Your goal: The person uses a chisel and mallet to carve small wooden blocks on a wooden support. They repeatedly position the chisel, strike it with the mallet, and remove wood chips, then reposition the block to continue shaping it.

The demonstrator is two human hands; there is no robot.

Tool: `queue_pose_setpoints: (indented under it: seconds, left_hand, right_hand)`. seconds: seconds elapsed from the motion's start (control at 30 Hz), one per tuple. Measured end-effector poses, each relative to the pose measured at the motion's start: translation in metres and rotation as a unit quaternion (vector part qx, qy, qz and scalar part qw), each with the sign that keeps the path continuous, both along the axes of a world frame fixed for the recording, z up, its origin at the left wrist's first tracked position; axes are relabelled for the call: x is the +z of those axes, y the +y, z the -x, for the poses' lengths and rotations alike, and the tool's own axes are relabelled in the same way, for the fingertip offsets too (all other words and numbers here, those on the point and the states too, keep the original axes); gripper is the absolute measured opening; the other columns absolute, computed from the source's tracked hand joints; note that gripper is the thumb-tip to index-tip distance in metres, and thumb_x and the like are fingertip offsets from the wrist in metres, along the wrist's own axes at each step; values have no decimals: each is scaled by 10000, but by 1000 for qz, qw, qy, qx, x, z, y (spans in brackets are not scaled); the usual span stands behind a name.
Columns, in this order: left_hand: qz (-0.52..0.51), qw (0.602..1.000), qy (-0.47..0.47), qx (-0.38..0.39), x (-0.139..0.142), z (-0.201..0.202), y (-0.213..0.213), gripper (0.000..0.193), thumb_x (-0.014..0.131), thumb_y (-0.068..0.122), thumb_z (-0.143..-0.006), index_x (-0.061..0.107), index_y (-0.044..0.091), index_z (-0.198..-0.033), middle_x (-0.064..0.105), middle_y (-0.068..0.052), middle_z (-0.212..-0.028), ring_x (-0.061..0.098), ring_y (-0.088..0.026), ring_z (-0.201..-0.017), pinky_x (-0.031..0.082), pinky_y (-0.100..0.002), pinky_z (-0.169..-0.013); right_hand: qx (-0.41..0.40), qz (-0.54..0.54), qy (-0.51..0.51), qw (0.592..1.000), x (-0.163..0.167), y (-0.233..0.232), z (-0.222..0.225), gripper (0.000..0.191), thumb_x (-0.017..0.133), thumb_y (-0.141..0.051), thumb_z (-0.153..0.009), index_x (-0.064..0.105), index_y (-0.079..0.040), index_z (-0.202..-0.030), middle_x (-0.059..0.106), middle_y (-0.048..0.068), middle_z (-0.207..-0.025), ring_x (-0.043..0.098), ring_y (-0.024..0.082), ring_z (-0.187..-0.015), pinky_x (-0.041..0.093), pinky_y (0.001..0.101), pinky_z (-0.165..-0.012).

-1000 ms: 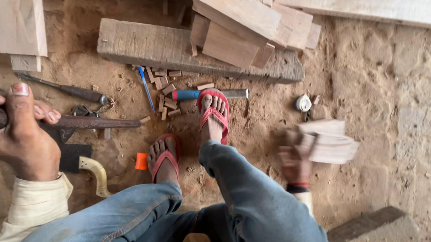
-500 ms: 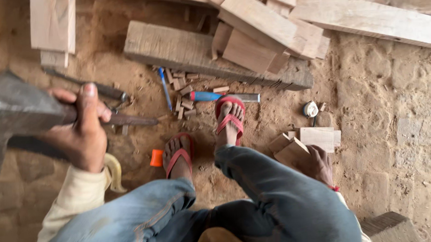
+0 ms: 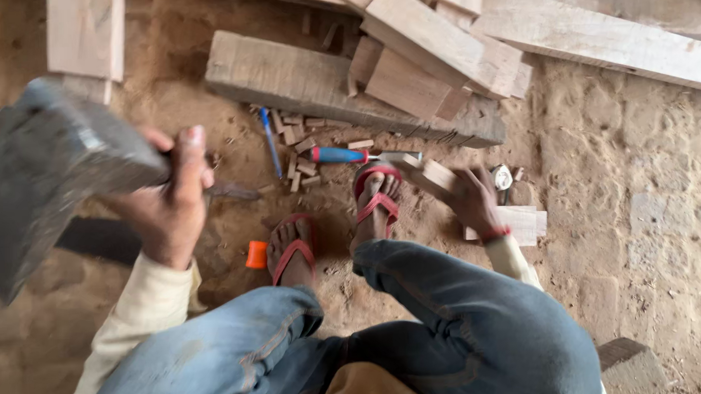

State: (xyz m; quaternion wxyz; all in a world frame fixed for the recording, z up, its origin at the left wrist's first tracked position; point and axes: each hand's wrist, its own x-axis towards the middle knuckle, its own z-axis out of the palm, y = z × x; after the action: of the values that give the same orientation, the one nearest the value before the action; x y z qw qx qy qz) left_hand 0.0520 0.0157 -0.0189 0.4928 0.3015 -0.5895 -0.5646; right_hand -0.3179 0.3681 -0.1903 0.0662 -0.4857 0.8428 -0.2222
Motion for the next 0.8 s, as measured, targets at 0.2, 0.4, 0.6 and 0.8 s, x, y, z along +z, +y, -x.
queue_pose_setpoints:
  seconds: [0.2,0.4,0.6,0.8]
  left_hand:
    - [-23,1000,-1,7,5,2,1,237,728,-39,-1080,510,18,-1005,596,-51,-826,581,-108,-601,470,-248,-528]
    - [-30,998,27,37,8,7,-7,239,715,-34,-1064,489,43,-1060,571,-24,-865,569,-95,-626,478,-249,-547]
    - [-24,999,38,30,2,9,-9,276,720,-57,-1070,461,36,-1099,563,-32,-898,575,-108,-637,499,-264,-555]
    - [-40,998,42,35,-2,3,-6,309,726,-77,-1073,443,31,-1133,551,-42,-941,580,-114,-611,497,-267,-522]
  right_hand:
    - [151,-51,-93,983,-12,-88,8,640,878,-203,-688,681,-112,-1291,584,114,-1089,579,329,-1029,493,453,-903]
    - [180,-4,-43,983,-17,-108,-11,605,877,-183,-713,686,-139,-1286,602,114,-1135,564,327,-1091,486,451,-943]
    - [179,-9,-53,982,-8,-117,-28,655,797,-97,-728,650,-160,-1363,616,131,-1213,558,364,-1140,498,455,-989]
    - [156,-109,-65,980,7,-109,-22,760,789,-137,-763,503,-164,-1467,643,162,-1175,653,405,-1020,556,499,-843]
